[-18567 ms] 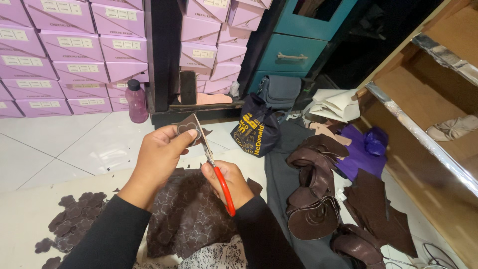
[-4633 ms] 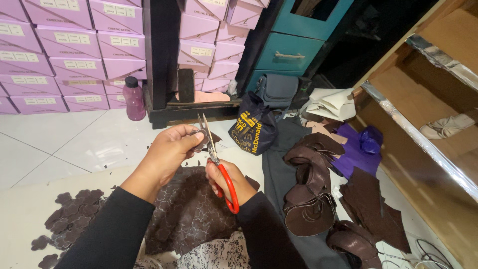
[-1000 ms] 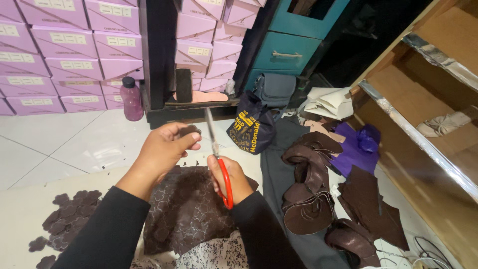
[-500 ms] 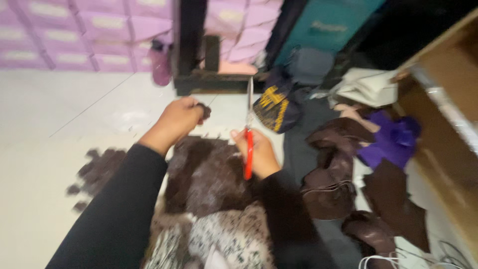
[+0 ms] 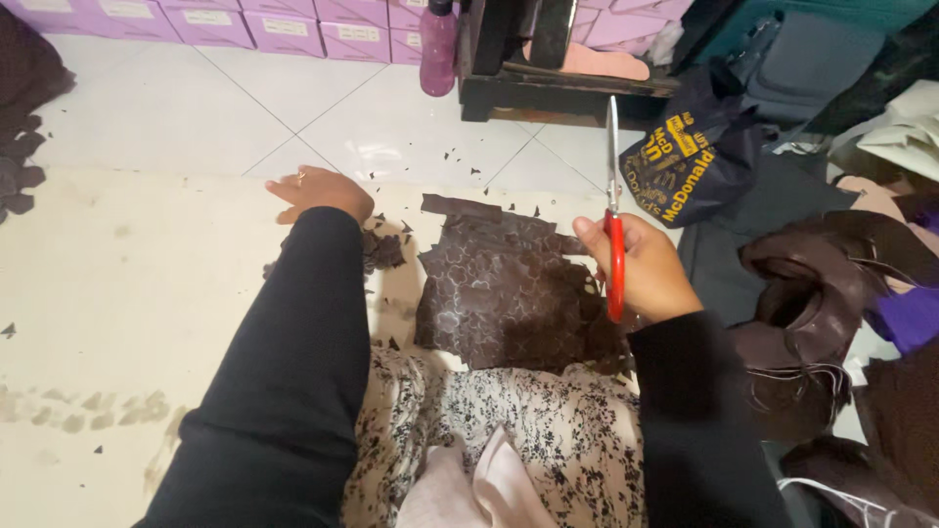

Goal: The person uses red-handled scissors to cut small, flower-shaped pieces from a sheet of brown patterned leather. They hold the leather with one hand and carefully cut along the outlines with the other, placing the finished pieces on the floor.

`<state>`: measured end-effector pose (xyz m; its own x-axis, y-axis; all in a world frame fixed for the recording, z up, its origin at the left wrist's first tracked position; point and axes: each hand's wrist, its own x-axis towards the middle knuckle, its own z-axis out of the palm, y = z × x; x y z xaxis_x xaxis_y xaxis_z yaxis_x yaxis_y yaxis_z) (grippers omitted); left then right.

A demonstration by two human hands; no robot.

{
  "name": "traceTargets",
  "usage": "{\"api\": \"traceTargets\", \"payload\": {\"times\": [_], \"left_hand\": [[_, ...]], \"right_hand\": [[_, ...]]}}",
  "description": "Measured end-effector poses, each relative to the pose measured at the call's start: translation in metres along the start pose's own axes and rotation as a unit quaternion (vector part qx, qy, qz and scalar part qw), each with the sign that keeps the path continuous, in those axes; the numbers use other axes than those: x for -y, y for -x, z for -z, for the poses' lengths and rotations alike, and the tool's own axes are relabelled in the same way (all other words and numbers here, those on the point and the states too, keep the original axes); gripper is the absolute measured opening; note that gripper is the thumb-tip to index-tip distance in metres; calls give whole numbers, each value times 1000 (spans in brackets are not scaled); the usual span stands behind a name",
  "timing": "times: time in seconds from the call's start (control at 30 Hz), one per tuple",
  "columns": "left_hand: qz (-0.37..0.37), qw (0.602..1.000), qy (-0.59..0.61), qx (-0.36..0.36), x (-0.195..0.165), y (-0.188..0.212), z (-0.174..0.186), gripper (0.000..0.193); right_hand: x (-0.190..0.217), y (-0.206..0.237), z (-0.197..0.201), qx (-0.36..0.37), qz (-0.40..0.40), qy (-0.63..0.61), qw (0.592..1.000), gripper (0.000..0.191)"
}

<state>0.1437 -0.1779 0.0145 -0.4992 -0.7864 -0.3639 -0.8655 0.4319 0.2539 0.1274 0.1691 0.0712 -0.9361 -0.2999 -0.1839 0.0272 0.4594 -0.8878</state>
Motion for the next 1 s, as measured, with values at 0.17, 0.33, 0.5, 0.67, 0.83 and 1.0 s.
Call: {"api": "traceTargets", "payload": {"times": [0.17,0.33,0.5,0.67,0.83,1.0], "left_hand": [[-133,990,-46,16,-8,8,-15,87],[-291,950,-76,80,-16,7,-81,41],[-302,943,-70,122,12,50,-177,23],[-268,950,-54,154,50,93,-229,43],[-250,962,-15,107,64,101,-258,37],[-249,962,39,101,76,104,-266,45]], "right_hand": [[-7,8,17,-23,-13,-49,998,37],[-3,36,37,-14,-15,-54,998,34],[10,67,45,-40,-78,-49,995,29],[19,92,59,-43,-58,75,995,35],[23,103,63,-44,-85,46,994,36],[23,105,58,-31,-110,10,993,35]]}}
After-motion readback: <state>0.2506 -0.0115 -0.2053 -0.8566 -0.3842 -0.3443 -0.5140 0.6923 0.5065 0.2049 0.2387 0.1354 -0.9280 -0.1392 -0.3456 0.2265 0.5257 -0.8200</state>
